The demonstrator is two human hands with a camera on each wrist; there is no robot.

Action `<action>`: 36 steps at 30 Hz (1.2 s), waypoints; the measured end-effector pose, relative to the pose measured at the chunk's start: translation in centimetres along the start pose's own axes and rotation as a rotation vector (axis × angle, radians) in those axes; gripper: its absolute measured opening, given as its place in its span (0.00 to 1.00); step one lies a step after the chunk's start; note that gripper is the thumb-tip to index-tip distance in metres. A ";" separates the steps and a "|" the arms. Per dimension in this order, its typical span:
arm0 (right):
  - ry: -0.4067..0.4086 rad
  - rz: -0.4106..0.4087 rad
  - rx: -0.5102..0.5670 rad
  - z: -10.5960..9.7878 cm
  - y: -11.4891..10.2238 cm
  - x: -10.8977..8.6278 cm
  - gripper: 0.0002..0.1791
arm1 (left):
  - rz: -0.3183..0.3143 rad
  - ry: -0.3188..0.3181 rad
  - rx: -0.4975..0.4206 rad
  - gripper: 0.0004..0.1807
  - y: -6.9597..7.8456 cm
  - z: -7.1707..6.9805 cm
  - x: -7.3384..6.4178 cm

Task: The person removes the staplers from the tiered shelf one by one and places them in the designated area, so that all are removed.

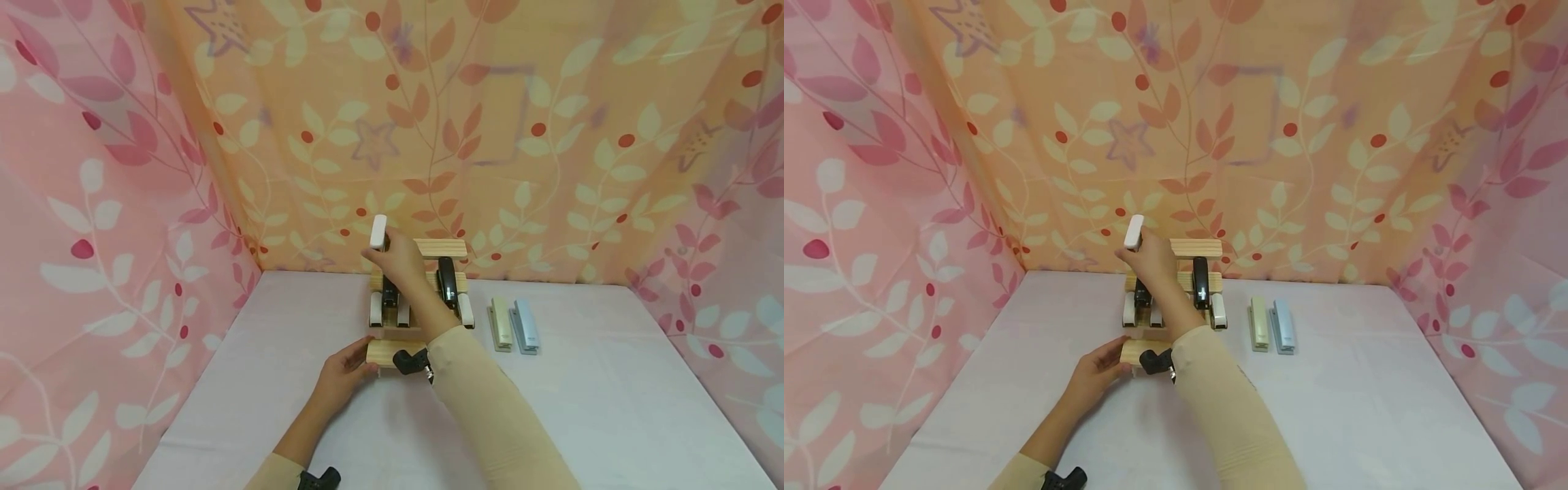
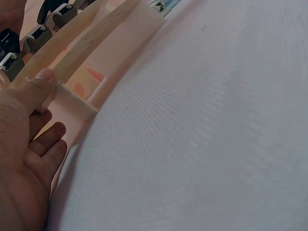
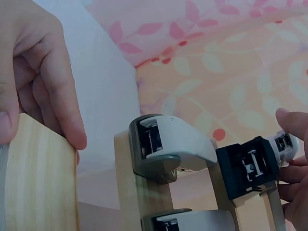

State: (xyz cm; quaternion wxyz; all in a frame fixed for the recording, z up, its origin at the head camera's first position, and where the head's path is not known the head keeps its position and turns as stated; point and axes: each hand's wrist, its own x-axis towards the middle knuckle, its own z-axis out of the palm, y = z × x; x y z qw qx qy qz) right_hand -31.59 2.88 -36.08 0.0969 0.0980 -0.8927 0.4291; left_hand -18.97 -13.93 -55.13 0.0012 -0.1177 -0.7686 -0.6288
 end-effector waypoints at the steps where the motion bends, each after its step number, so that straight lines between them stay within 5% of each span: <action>1: 0.009 0.001 -0.008 0.1 0.0 0.0 0.34 | 0.001 0.001 0.006 0.38 -0.1 0.0 0.0; 15: 0.144 -0.021 -0.037 0.3 0.0 0.2 0.16 | 0.017 0.007 -0.004 0.36 0.0 0.0 0.1; 28: 0.194 -0.036 0.020 -0.6 0.2 0.1 0.19 | -0.009 -0.001 -0.029 0.36 -0.2 0.2 -0.1; 36: 0.183 -0.082 0.159 -3.6 -1.5 -1.9 0.24 | -0.014 0.004 -0.012 0.36 0.1 0.1 -0.1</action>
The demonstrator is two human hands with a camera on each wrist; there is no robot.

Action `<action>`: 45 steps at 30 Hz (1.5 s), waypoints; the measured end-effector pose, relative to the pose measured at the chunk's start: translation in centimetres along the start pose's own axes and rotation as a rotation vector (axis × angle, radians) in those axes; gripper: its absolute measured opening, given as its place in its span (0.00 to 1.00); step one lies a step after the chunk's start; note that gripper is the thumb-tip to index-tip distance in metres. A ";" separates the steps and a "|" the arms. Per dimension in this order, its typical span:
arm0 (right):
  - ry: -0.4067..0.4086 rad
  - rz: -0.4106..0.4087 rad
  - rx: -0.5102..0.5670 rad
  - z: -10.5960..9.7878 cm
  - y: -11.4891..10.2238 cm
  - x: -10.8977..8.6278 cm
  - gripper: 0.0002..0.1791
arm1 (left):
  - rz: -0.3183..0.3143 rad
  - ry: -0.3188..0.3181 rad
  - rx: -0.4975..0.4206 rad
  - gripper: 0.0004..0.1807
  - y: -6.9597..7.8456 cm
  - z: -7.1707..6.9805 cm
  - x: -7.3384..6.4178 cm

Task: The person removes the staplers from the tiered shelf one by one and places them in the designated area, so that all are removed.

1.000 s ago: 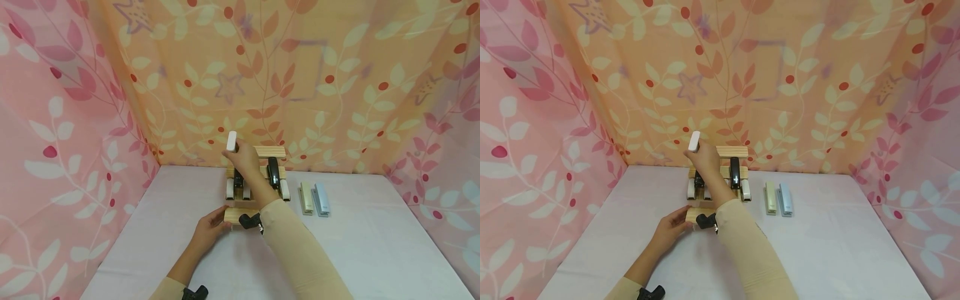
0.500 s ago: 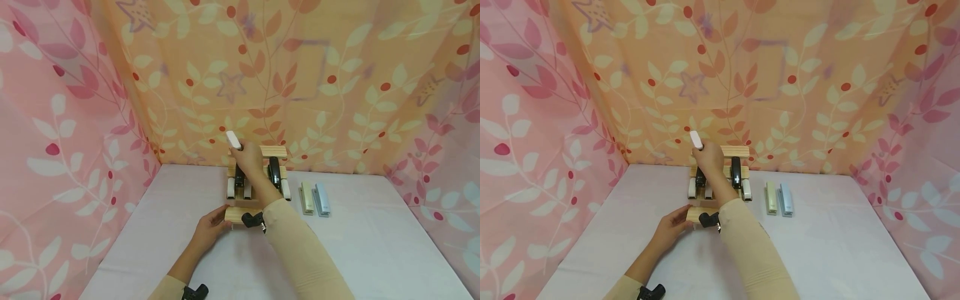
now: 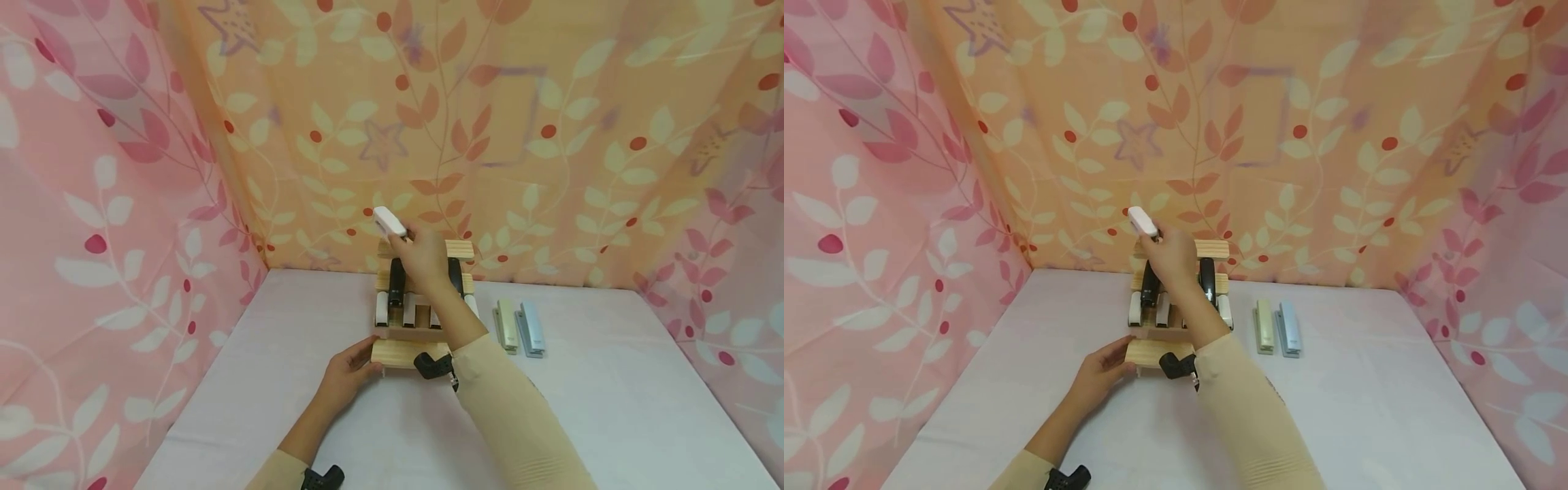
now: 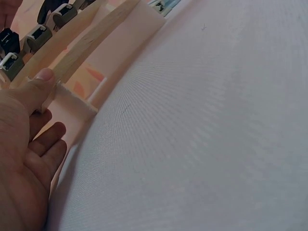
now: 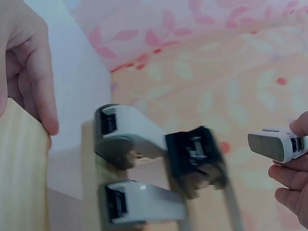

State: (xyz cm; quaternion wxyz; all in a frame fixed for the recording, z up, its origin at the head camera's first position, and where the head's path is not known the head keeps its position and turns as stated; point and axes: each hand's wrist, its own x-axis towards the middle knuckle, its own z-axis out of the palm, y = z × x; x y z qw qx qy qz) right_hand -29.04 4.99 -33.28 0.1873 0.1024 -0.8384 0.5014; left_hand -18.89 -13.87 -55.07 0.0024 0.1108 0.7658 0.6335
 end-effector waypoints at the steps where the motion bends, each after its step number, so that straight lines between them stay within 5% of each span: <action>1: 0.001 -0.013 0.012 -0.5 -0.2 -0.3 0.24 | 0.001 0.001 0.002 0.36 0.0 0.0 0.0; 12: 0.050 -0.188 0.028 -6.1 -1.5 -3.6 0.24 | 0.001 -0.002 -0.006 0.37 0.2 0.1 0.0; 26: 0.137 -0.168 0.106 -11.6 0.0 -7.8 0.25 | 0.015 0.028 0.004 0.37 -0.1 0.0 -0.1; 34: 0.207 -0.195 0.003 -14.1 1.4 -10.1 0.25 | 0.014 0.024 0.003 0.36 -0.1 0.0 0.0; 45: 0.315 -0.124 -0.113 -17.2 3.7 -12.7 0.27 | 0.024 0.017 0.021 0.38 -0.1 0.0 0.0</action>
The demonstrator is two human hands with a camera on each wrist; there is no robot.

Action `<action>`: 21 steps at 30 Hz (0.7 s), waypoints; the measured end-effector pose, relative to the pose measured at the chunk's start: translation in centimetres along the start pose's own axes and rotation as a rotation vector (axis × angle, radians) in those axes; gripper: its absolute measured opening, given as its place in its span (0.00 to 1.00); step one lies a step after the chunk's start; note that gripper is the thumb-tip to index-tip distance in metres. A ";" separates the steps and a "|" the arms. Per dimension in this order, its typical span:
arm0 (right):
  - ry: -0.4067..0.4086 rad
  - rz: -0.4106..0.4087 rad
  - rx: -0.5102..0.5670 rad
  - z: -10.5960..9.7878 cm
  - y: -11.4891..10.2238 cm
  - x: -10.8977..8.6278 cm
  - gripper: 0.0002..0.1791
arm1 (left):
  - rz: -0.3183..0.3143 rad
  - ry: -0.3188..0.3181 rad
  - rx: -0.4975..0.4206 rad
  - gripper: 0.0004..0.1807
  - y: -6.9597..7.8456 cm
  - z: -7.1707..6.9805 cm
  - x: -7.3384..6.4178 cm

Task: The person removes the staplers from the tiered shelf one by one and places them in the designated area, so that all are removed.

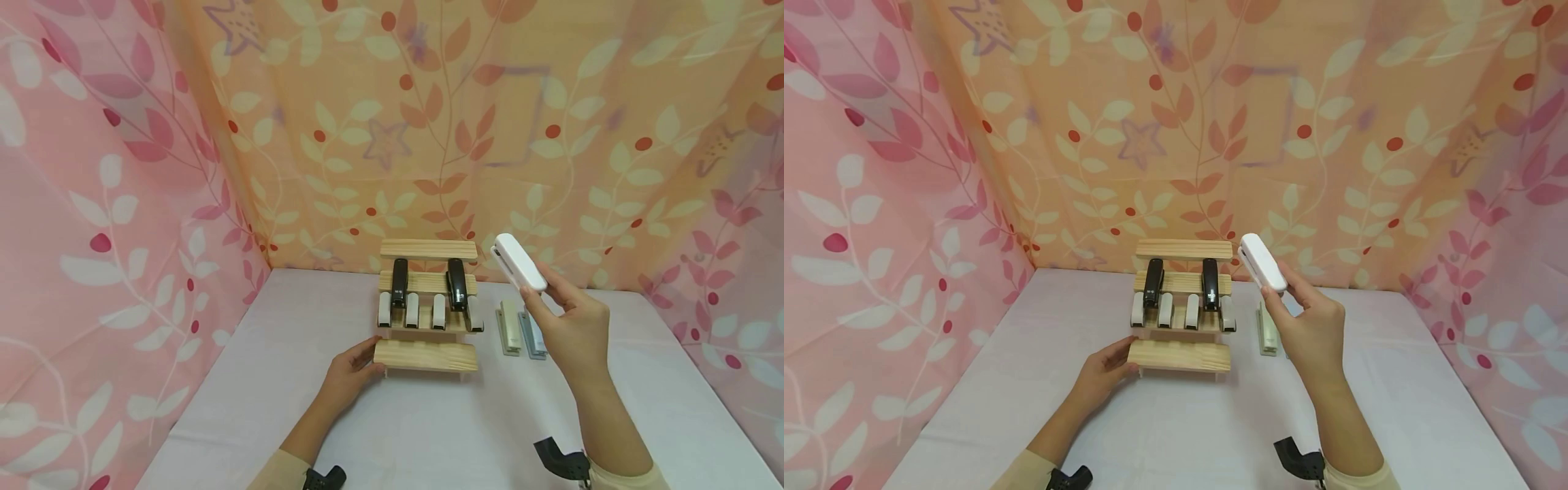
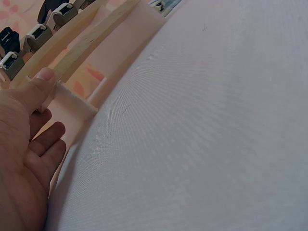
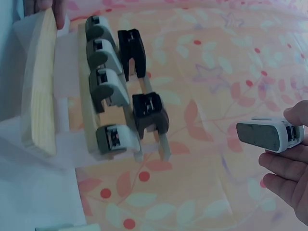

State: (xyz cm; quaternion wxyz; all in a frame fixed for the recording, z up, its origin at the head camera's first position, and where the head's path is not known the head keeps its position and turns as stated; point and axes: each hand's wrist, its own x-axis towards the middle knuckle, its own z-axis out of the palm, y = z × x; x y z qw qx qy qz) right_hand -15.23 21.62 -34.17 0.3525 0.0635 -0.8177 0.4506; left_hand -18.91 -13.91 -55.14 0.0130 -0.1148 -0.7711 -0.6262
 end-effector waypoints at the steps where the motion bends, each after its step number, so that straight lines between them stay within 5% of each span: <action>1: 0.006 0.002 0.004 -0.2 0.3 -0.1 0.27 | 0.001 -0.001 0.004 0.38 -0.1 0.0 0.0; 17: 0.048 0.077 -0.023 -2.4 5.6 -1.6 0.28 | -0.013 0.004 -0.001 0.36 0.1 0.2 -0.1; 21: 0.051 0.159 -0.001 -3.0 6.4 -1.4 0.26 | -0.007 -0.003 -0.005 0.35 0.3 0.2 -0.1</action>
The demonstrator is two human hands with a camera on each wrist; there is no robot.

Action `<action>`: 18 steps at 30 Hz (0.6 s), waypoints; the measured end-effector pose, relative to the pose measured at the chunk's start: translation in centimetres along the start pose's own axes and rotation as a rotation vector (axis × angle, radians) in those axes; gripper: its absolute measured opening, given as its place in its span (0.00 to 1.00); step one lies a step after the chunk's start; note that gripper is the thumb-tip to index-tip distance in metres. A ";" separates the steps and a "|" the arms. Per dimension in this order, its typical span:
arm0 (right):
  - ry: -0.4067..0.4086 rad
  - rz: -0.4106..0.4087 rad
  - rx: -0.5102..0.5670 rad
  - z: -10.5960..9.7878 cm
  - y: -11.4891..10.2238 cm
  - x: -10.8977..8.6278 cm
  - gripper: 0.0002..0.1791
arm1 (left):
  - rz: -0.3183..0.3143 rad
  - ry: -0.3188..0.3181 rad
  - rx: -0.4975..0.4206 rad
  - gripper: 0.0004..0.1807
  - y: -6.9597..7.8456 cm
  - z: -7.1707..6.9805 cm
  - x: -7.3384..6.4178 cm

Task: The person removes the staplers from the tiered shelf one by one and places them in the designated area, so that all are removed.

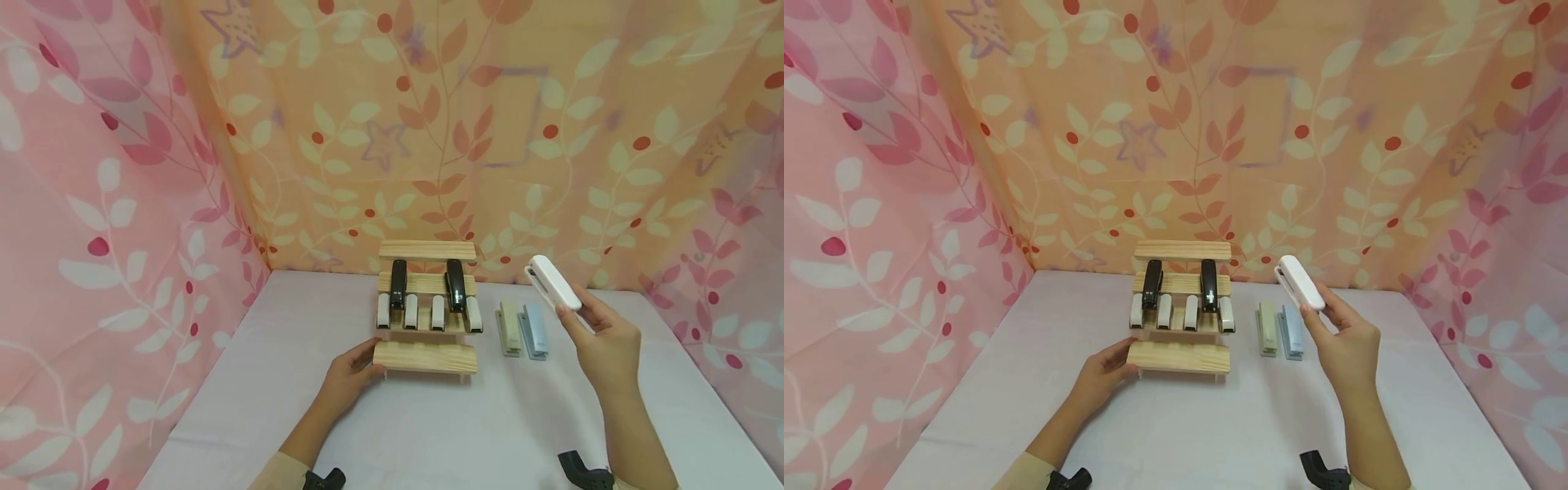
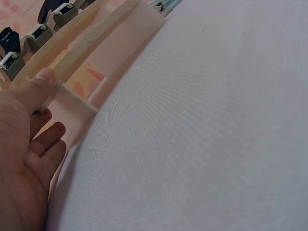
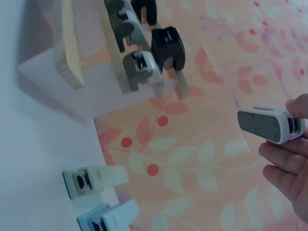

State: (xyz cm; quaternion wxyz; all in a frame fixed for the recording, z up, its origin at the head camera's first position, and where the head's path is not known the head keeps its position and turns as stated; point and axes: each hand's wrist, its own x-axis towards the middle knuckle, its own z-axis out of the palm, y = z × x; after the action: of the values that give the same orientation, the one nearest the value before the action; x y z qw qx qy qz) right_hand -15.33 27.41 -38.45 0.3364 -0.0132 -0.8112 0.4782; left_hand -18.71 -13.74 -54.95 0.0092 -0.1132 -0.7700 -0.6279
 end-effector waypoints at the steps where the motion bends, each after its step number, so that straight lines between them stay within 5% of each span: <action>1: -0.002 0.025 0.002 -0.1 0.1 0.1 0.26 | -0.004 0.000 -0.002 0.35 0.1 -0.1 0.0; 18: -0.031 0.179 -0.116 -0.4 5.1 1.5 0.26 | -0.017 0.013 0.004 0.35 -0.1 0.0 0.1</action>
State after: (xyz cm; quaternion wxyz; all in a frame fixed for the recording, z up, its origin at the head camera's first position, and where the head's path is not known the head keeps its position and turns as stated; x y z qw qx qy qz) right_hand -17.80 30.99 -41.56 0.2785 -0.0978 -0.8382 0.4587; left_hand -18.78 -13.76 -55.01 0.0093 -0.1024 -0.7720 -0.6273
